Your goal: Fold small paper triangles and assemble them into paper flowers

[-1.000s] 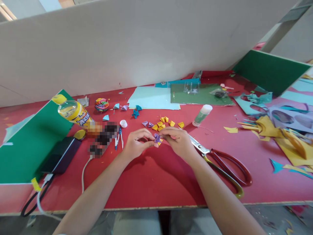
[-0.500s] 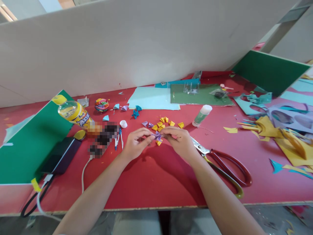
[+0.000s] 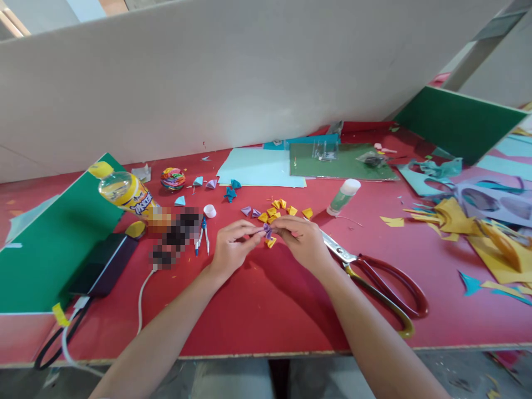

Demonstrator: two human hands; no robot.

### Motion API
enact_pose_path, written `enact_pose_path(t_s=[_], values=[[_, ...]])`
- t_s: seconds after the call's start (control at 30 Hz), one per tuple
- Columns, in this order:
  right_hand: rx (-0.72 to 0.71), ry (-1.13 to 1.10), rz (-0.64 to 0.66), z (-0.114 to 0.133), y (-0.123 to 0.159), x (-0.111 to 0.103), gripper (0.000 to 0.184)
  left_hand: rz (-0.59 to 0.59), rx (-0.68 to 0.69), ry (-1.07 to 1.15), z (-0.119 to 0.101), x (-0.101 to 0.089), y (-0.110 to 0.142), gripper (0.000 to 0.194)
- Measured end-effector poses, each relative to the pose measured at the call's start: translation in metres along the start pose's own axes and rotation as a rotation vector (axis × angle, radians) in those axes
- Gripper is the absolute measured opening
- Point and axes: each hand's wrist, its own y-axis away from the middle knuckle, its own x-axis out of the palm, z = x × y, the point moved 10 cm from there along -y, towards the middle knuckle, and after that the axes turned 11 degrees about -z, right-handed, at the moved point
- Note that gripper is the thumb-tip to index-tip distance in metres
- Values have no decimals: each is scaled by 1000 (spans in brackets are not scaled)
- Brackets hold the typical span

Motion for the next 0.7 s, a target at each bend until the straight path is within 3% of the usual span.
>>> enact_pose_path(t_s=[0.27,0.7], values=[[-30,-42,95,9,2,9,26,110,-219,81,12,14,6,19],[-6,19,77,2,4,15,26,76,-155,19,16,15,7,28]])
